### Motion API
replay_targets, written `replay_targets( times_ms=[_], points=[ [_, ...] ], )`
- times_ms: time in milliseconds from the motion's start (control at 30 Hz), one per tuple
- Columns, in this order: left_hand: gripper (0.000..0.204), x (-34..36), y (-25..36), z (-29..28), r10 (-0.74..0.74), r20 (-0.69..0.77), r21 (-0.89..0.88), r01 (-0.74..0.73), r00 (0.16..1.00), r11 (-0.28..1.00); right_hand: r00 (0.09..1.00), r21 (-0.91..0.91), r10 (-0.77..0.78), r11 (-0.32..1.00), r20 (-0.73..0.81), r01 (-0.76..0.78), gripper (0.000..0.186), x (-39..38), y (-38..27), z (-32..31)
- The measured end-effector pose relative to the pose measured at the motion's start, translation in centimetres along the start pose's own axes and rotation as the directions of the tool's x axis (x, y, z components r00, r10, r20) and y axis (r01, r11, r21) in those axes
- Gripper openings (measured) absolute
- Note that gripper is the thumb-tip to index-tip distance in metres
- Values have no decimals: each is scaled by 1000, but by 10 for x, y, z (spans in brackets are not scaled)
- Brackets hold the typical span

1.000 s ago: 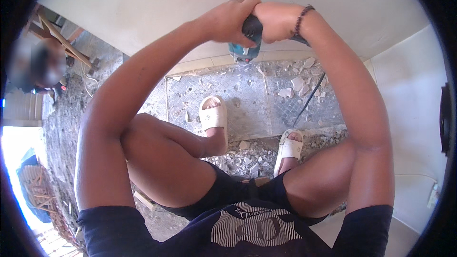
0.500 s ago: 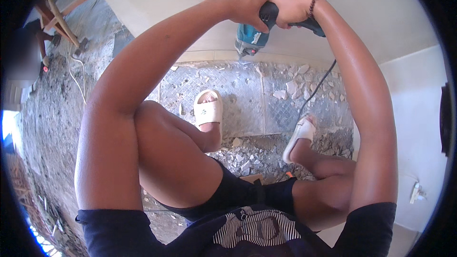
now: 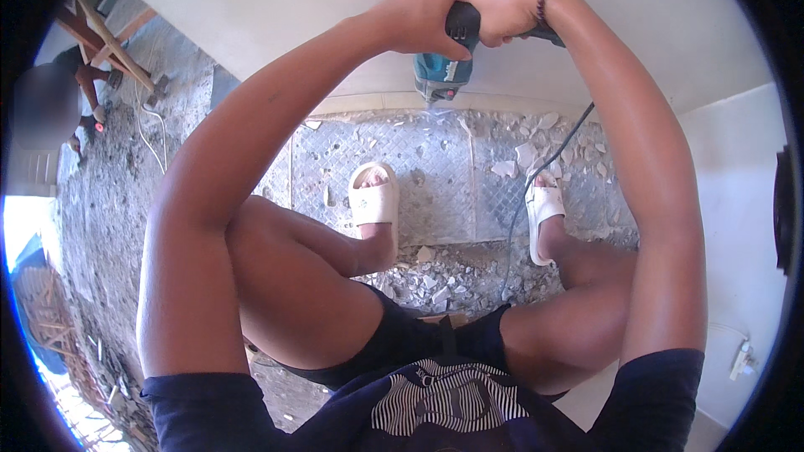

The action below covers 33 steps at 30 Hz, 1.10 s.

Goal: The person sits cross-legged on a partially demolished floor and uses a corded rotary hammer drill to break up concrete and tiles. They repeatedly position and operate the drill along the base of a wall, generating dust and debris.

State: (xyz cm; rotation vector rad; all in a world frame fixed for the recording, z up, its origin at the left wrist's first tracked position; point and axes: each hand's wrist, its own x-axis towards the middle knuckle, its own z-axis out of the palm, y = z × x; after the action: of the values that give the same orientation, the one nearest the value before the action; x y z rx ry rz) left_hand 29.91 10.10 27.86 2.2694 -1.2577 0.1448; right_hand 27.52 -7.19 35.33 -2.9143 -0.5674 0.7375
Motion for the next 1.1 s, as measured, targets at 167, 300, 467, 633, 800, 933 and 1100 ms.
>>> replay_targets(
  times_ms=[167,300,467,633,800,933,1100],
  points=[
    [78,0,4,-1,-40,16,38,40,999,998,999,-32,36,999,33,-35,38,-4,-7,-1],
    [78,2,8,3,-67,30,42,65,997,997,999,-25,51,998,-14,-52,37,-8,-4,3],
    [79,14,11,10,38,17,25,-38,999,999,999,64,31,997,14,-32,37,-16,13,6],
    [79,25,29,18,55,46,13,-56,997,998,998,62,59,996,1,-59,41,-30,33,18],
    [75,23,62,22,21,97,40,-24,995,999,997,18,-71,997,-7,71,42,-57,46,27],
    [74,24,74,20,50,38,22,-51,998,998,986,-24,-124,992,-114,122,38,-74,48,24],
    [75,34,75,28,121,-73,-18,-123,990,992,995,-48,-33,998,-94,28,50,-83,53,15]
  ],
)
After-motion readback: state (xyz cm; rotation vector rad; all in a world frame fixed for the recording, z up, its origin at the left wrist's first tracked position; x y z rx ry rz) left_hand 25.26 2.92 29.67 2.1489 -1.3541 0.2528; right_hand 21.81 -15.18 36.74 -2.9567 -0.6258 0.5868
